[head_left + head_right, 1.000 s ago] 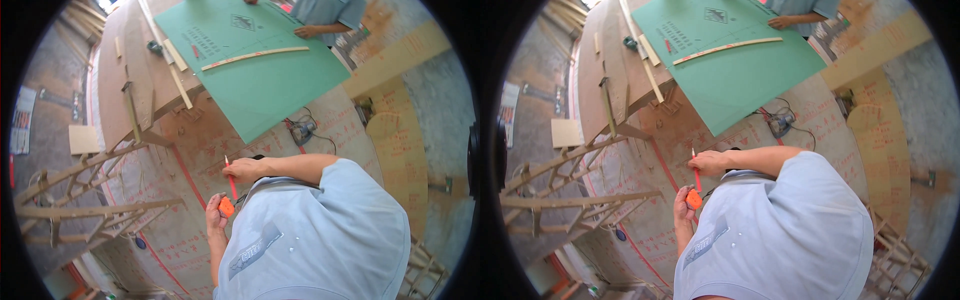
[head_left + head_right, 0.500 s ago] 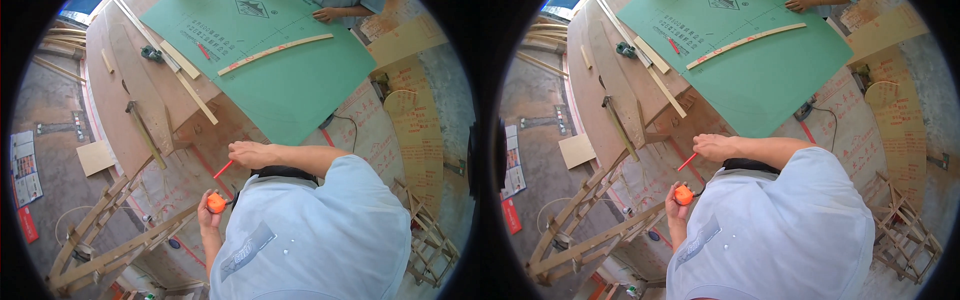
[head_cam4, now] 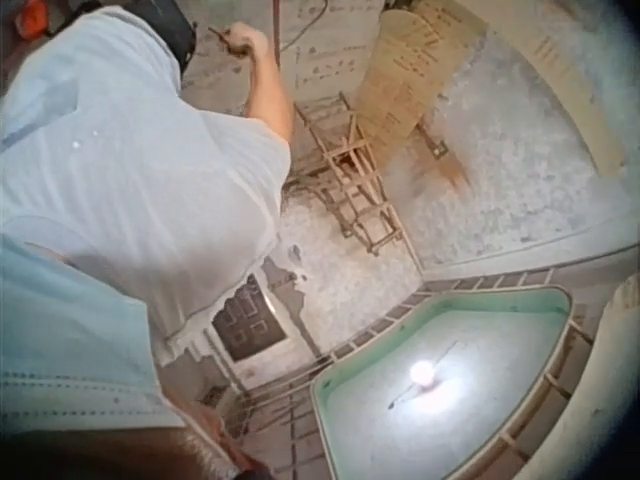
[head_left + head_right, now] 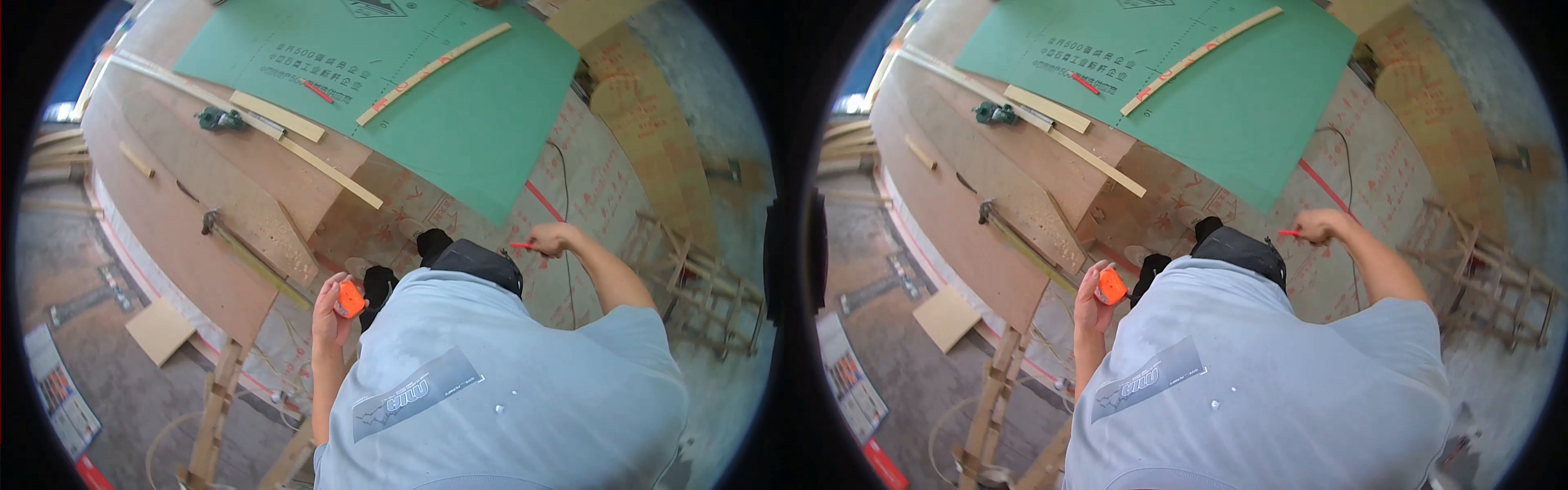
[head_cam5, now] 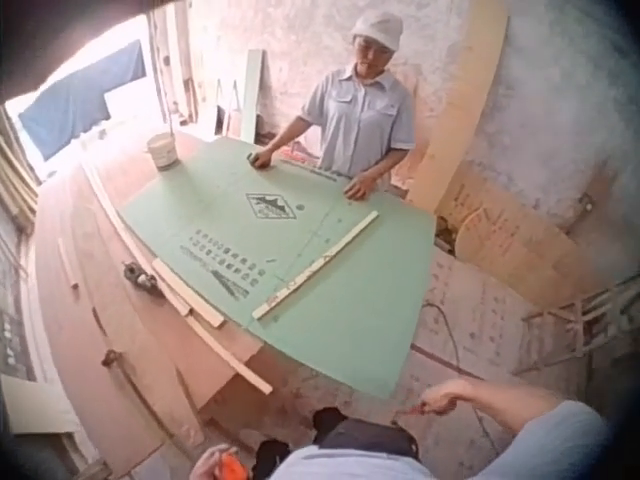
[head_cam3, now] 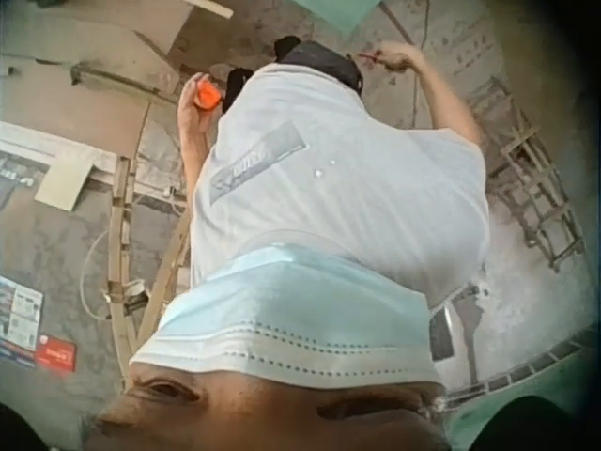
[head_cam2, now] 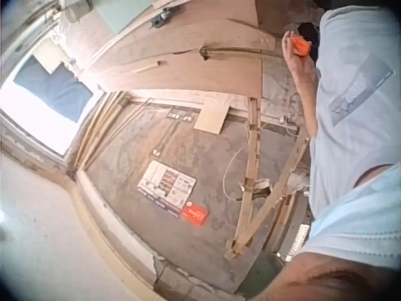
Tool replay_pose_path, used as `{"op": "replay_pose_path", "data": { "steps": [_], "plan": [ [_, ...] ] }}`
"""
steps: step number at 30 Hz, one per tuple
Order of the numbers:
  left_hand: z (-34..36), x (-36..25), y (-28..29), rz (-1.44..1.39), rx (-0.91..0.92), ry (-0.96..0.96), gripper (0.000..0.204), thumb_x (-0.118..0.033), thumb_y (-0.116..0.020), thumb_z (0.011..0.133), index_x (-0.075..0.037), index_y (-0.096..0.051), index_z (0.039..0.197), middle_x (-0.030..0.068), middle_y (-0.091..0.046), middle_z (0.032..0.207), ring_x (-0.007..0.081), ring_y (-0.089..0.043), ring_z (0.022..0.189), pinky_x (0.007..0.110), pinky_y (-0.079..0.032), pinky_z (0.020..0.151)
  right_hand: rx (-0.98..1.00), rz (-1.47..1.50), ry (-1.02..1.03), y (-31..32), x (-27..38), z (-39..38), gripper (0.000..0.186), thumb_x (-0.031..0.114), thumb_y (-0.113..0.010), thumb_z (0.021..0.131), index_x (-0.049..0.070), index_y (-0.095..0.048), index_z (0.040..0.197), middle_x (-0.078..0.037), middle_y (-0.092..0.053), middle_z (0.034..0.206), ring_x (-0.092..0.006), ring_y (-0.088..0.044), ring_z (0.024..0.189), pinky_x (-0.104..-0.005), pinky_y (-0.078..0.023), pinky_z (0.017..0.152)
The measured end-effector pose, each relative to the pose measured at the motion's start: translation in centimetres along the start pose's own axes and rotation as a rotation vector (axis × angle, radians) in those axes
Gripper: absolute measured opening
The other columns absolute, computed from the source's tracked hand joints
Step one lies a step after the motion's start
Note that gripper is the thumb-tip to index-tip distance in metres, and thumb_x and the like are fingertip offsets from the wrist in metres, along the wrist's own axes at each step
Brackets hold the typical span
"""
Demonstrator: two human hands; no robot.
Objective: Measuring and marking a moisture-resistant gypsum board for construction or renovation.
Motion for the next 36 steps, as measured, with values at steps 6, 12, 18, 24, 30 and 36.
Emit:
{"op": "replay_pose_path", "data": {
  "steps": [6,12,18,24,30,36],
  "plan": [
    [3.0,-5.0,3.5,0.135,0.142,0.052,0.034,-0.024,-0.059,0.103,-0.004,-0.057,0.130,0.0092,-0.065,0.119,0.0238,-0.068,0.101,0.047,-0.062,0.080,0.474,0.588,-0.170,-30.2,0.4,7.0,0.043,0.011,-0.062,0.096,0.018,-0.061,0.139,-0.004,-0.071,0.119,-0.0077,-0.067,0.090,-0.0294,-0.054,0.063],
    [4.8,-7.4,5.5,0.203,0.213,0.087,0.037,-0.028,-0.059,0.103,-0.004,-0.055,0.132,0.0100,-0.066,0.120,0.0249,-0.069,0.098,0.045,-0.062,0.076,0.370,0.585,-0.114,-39.7,-0.5,9.3,0.045,0.011,-0.063,0.096,0.018,-0.060,0.140,-0.005,-0.071,0.121,-0.0109,-0.067,0.094,-0.0325,-0.055,0.067],
    [6.5,-8.7,5.0,0.224,0.183,0.088,0.042,-0.034,-0.057,0.104,-0.004,-0.053,0.133,0.0107,-0.065,0.117,0.0310,-0.070,0.087,0.042,-0.058,0.064,0.230,0.512,-0.031,-41.3,5.9,15.3,0.047,0.011,-0.065,0.095,0.018,-0.059,0.141,-0.006,-0.071,0.122,-0.0147,-0.068,0.098,-0.0361,-0.057,0.072],
    [7.6,-9.3,4.2,0.273,0.229,0.116,0.043,-0.035,-0.056,0.104,-0.005,-0.052,0.134,0.0111,-0.064,0.120,0.0319,-0.069,0.085,0.041,-0.056,0.062,0.095,0.412,0.094,-40.6,8.1,22.0,0.049,0.011,-0.066,0.095,0.017,-0.058,0.143,-0.008,-0.072,0.123,-0.0185,-0.069,0.102,-0.0398,-0.058,0.076],
    [7.2,-11.0,3.1,0.260,0.135,0.113,0.040,-0.026,-0.059,0.102,-0.005,-0.052,0.135,0.0107,-0.062,0.121,0.0272,-0.067,0.097,0.044,-0.058,0.074,-0.045,0.323,0.189,-40.1,5.5,26.4,0.052,0.011,-0.068,0.094,0.017,-0.057,0.144,-0.009,-0.072,0.125,-0.0223,-0.070,0.107,-0.0434,-0.059,0.081],
    [8.6,-13.9,1.0,0.273,0.121,-0.027,0.045,-0.017,-0.064,0.099,-0.007,-0.049,0.140,0.0074,-0.060,0.111,0.0216,-0.063,0.098,0.038,-0.058,0.077,-0.140,0.357,0.173,-35.0,3.0,23.2,0.045,0.010,-0.071,0.091,0.014,-0.061,0.135,-0.010,-0.074,0.117,-0.0237,-0.071,0.101,-0.0429,-0.060,0.079]
  ]
}}
Point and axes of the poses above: each hand's wrist, its own z-axis towards the middle knuckle, its own y-axis out of the back of the hand, x = y × z, the point moved 9 cm from there along z, towards the middle knuckle
